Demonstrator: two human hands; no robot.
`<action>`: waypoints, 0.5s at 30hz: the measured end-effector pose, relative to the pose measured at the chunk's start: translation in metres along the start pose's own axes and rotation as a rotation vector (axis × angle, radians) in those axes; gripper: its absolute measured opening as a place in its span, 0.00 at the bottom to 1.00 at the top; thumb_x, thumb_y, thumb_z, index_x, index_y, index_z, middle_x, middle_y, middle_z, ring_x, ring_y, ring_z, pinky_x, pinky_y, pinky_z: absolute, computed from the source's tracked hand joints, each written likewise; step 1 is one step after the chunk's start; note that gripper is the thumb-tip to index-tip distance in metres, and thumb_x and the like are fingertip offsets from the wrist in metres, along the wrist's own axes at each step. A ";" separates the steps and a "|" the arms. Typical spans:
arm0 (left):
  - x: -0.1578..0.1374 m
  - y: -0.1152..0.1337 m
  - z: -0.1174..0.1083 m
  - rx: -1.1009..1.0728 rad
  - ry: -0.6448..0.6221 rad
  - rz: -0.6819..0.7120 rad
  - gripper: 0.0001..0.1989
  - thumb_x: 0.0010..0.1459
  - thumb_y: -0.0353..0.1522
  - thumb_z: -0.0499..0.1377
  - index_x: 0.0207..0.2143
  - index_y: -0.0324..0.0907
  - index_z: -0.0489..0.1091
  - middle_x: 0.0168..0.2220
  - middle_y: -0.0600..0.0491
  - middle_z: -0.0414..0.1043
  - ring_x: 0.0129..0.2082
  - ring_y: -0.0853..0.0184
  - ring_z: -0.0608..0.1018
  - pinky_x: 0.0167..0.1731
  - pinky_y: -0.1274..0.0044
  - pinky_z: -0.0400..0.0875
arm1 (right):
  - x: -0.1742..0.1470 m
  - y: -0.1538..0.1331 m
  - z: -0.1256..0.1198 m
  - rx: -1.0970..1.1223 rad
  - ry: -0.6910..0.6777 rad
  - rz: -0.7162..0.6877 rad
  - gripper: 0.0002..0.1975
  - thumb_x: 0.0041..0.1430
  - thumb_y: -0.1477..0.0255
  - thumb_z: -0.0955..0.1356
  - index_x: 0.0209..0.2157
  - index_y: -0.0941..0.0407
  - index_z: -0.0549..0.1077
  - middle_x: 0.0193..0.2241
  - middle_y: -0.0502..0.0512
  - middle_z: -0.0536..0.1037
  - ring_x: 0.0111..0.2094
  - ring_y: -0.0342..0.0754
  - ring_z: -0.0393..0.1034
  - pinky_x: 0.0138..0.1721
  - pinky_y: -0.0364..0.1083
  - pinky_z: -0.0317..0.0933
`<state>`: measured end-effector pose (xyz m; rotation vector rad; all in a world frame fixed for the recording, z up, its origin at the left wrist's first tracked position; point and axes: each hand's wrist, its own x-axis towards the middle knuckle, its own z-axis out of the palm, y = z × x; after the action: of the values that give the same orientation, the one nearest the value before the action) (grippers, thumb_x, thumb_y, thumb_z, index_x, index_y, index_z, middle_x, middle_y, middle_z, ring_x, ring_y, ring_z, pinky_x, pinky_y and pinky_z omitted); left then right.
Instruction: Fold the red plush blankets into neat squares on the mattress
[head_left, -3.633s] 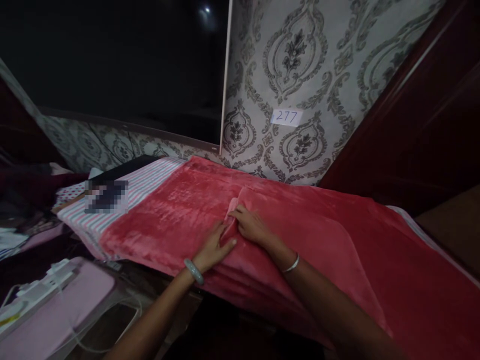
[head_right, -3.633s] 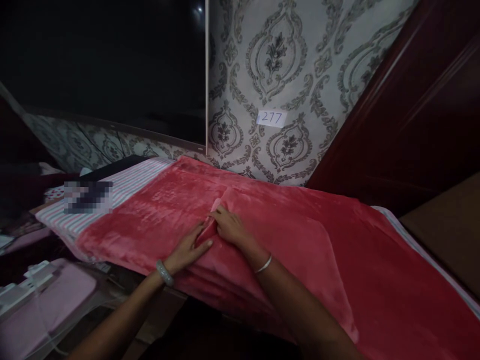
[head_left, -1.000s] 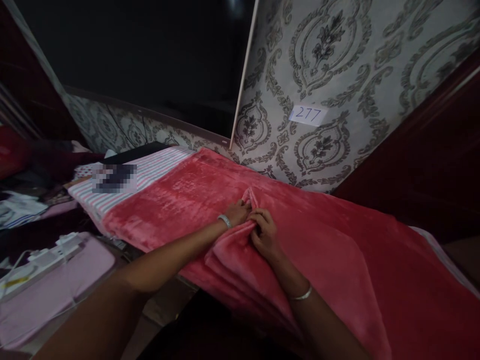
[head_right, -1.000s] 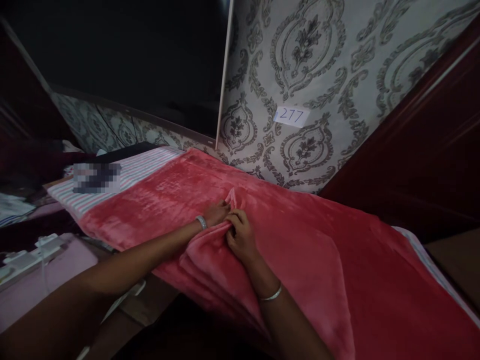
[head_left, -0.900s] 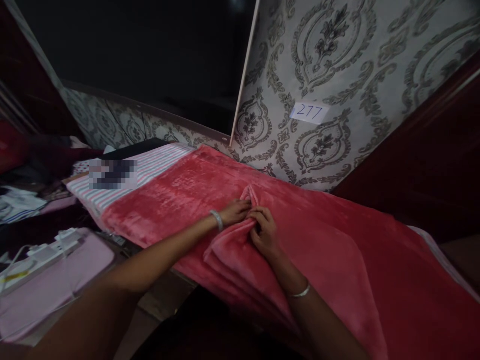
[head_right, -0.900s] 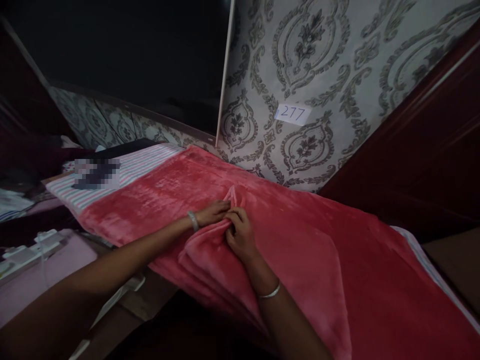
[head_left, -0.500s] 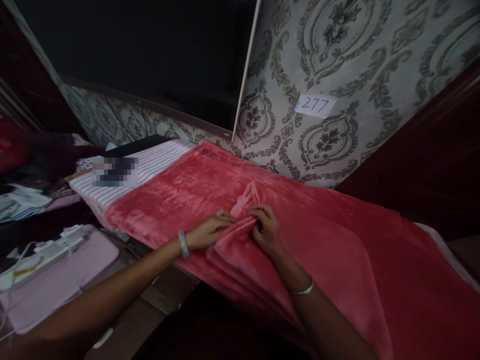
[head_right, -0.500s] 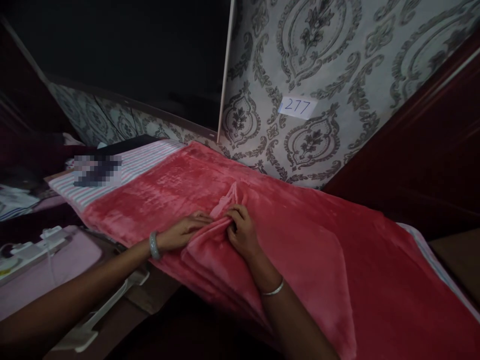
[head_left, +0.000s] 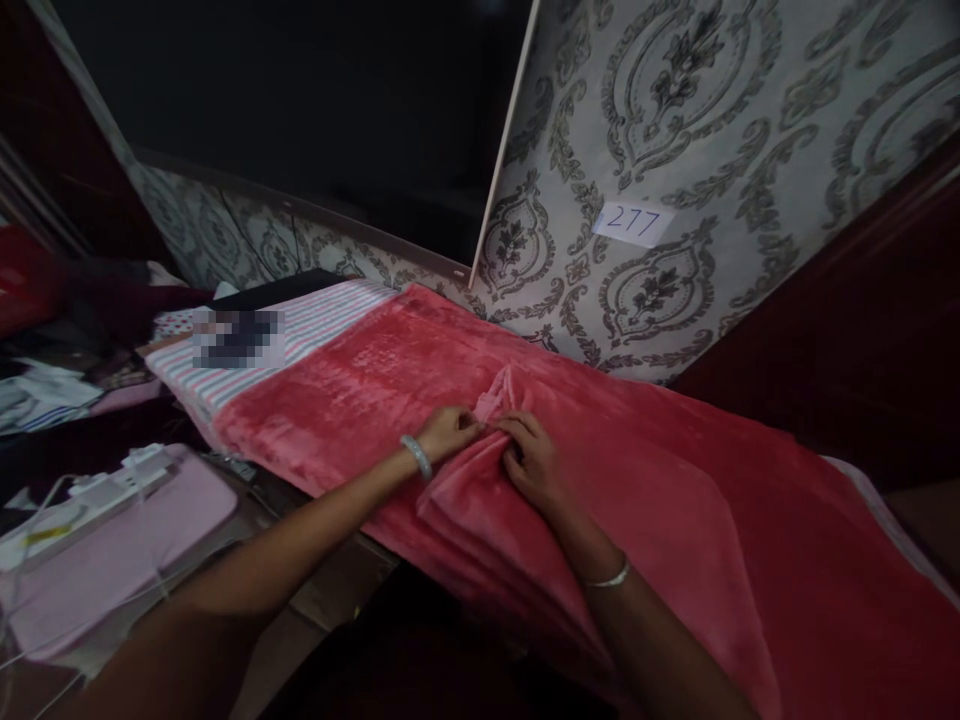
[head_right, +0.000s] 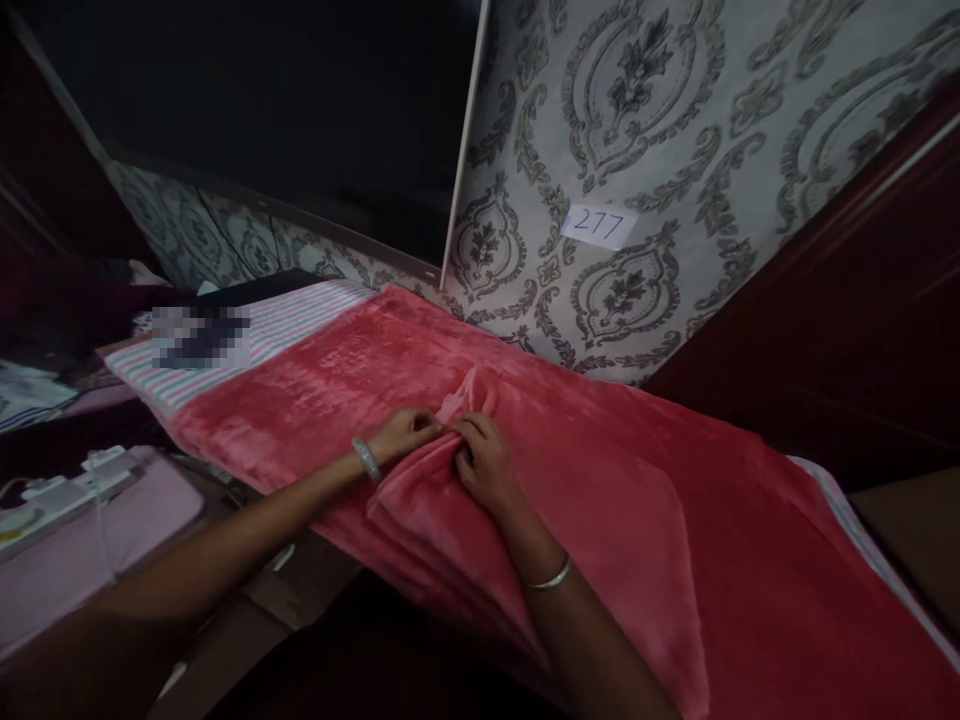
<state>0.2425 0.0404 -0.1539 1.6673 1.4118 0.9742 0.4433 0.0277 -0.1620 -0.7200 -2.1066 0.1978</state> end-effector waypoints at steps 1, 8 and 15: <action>-0.001 0.001 0.002 0.046 -0.004 0.005 0.11 0.54 0.36 0.64 0.22 0.42 0.72 0.22 0.54 0.71 0.24 0.68 0.69 0.27 0.75 0.61 | 0.002 -0.002 -0.002 -0.009 -0.031 0.010 0.23 0.55 0.83 0.62 0.50 0.53 0.74 0.47 0.59 0.76 0.50 0.53 0.72 0.52 0.54 0.70; -0.023 0.002 -0.001 0.125 -0.045 0.054 0.12 0.51 0.39 0.67 0.21 0.44 0.72 0.20 0.56 0.71 0.22 0.68 0.69 0.26 0.76 0.60 | 0.023 -0.002 -0.012 -0.167 -0.342 0.022 0.27 0.55 0.86 0.61 0.52 0.53 0.75 0.55 0.60 0.76 0.53 0.54 0.73 0.52 0.54 0.70; -0.019 -0.006 -0.014 -0.140 -0.226 0.115 0.11 0.51 0.41 0.65 0.27 0.41 0.76 0.25 0.54 0.74 0.29 0.65 0.74 0.31 0.76 0.68 | 0.040 0.001 -0.010 -0.297 -0.607 0.036 0.25 0.59 0.87 0.60 0.51 0.53 0.75 0.46 0.57 0.79 0.44 0.50 0.75 0.43 0.47 0.67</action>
<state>0.2250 0.0233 -0.1546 1.7089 1.0859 0.8946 0.4336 0.0503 -0.1284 -0.9608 -2.7400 0.1329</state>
